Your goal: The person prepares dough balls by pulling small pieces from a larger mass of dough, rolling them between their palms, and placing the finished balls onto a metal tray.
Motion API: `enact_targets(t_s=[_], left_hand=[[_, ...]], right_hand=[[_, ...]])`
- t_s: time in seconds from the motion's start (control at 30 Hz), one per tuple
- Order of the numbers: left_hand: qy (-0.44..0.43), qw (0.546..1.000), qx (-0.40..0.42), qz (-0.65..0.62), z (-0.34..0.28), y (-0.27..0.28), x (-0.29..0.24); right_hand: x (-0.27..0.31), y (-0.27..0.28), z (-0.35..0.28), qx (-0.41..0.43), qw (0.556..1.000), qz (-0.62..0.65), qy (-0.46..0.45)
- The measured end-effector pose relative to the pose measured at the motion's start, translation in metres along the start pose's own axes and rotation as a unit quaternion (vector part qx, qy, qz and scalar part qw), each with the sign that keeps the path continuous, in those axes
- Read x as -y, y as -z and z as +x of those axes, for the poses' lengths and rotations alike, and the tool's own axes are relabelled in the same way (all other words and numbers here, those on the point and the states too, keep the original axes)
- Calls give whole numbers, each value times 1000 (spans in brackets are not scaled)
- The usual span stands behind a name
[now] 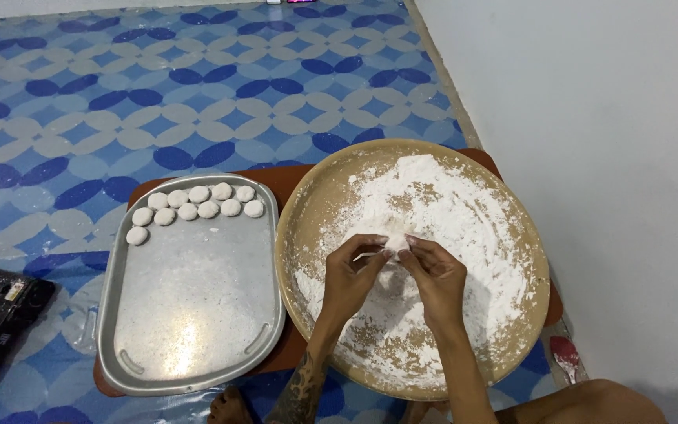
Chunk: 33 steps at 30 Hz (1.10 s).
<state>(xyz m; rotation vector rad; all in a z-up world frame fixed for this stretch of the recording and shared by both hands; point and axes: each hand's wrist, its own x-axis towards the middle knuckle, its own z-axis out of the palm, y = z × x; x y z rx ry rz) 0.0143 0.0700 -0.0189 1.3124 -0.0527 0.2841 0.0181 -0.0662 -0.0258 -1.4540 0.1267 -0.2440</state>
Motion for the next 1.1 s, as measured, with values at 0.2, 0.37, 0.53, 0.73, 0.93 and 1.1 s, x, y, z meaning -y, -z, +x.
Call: enact_targets(t_s=[0.2,0.37,0.53,0.73,0.93,1.1], left_hand=[[-9,1000,13,-1,3,5,3],[-19,1000,18,3,4,7,1],[-38,999,24,22,6,8,-3],[-33,999,24,28,9,12,-8],[-14,999,29,15,10,17,-8],[-18,1000,14,-19,9,19,-10]], right_hand=[[1,-4,-1,-14,1000,21,9],[0,-1,-1,-5,1000,12,-2],[1,-6,0,6,1000,11,10],[6,-9,-4,-25,999,28,-11],[15,-16,-7,-3,1000,17,-9],[6,-15,-6,-15,1000,26,-10]])
